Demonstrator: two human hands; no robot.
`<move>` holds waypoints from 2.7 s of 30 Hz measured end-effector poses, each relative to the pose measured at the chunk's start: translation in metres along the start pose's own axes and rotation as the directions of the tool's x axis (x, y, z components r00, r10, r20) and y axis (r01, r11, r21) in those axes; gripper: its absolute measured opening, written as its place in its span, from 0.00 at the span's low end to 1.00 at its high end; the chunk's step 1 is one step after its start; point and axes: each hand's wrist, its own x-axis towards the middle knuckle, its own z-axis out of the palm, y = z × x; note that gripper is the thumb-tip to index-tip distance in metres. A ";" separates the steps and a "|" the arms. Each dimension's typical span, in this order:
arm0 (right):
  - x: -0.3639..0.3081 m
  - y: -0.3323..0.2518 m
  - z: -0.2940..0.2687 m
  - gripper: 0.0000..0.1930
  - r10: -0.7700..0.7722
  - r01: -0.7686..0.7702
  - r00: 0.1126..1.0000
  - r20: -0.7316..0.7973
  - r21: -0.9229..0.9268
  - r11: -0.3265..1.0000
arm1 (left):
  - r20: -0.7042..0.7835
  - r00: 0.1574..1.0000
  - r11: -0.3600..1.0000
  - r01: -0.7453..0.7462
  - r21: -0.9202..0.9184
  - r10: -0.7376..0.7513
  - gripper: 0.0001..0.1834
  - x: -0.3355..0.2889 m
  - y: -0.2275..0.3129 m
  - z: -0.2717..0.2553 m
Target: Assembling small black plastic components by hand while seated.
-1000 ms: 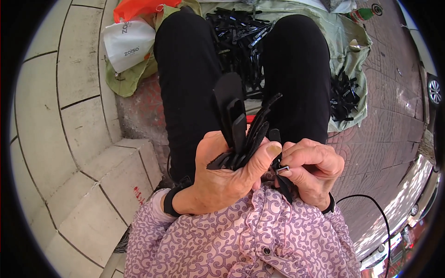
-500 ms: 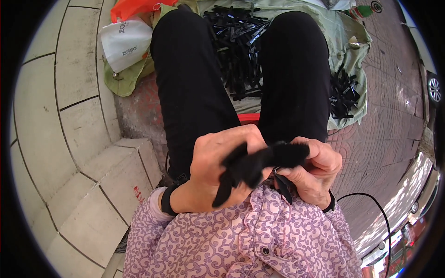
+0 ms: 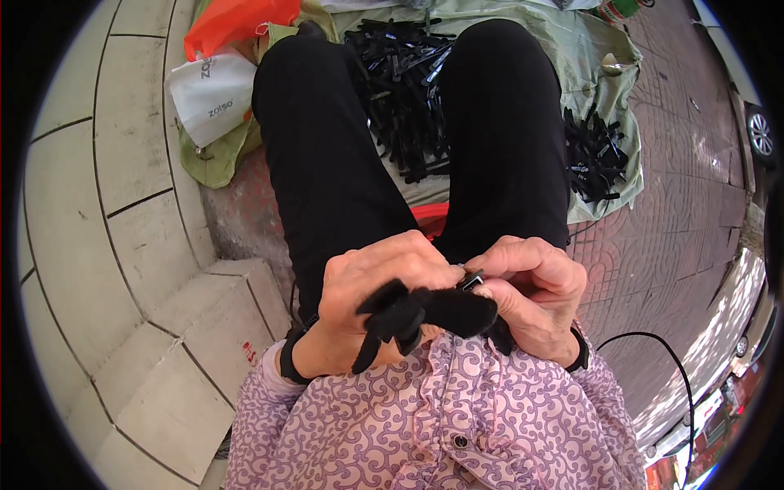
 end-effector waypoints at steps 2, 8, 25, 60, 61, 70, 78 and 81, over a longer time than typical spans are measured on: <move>0.000 -0.002 0.000 0.07 0.037 -0.037 0.999 -0.008 0.018 0.999 | -0.017 0.999 0.999 -0.029 0.043 0.030 0.13 0.001 0.000 0.002; 0.002 -0.005 0.002 0.07 0.161 -0.157 0.986 -0.034 0.099 0.983 | -0.149 0.983 0.992 0.100 -0.076 -0.110 0.10 0.000 0.004 0.010; 0.010 -0.015 -0.005 0.17 0.575 -0.629 0.767 0.286 0.515 0.583 | -0.289 0.937 0.979 0.169 -0.118 -0.197 0.08 0.001 -0.010 0.011; 0.011 -0.018 -0.009 0.05 0.467 -0.478 0.878 0.100 0.171 0.862 | -0.152 0.973 0.974 0.150 -0.170 -0.176 0.13 0.000 -0.004 0.010; 0.012 -0.018 -0.010 0.05 0.466 -0.477 0.879 0.103 0.171 0.862 | -0.154 0.972 0.975 0.148 -0.168 -0.175 0.13 -0.001 -0.005 0.009; 0.013 -0.030 -0.002 0.05 0.064 -0.039 0.997 0.049 -0.410 0.911 | -0.095 0.928 0.881 0.305 -0.362 -0.361 0.09 -0.002 0.008 0.001; 0.012 -0.025 -0.001 0.14 -0.460 0.635 0.771 0.441 -0.595 0.493 | 0.245 0.752 0.611 0.647 -0.457 -0.612 0.20 -0.007 0.015 -0.016; 0.010 -0.023 0.000 0.14 -0.506 0.694 0.712 0.487 -0.595 0.405 | 0.351 0.699 0.467 0.692 -0.550 -0.622 0.16 -0.007 0.019 -0.015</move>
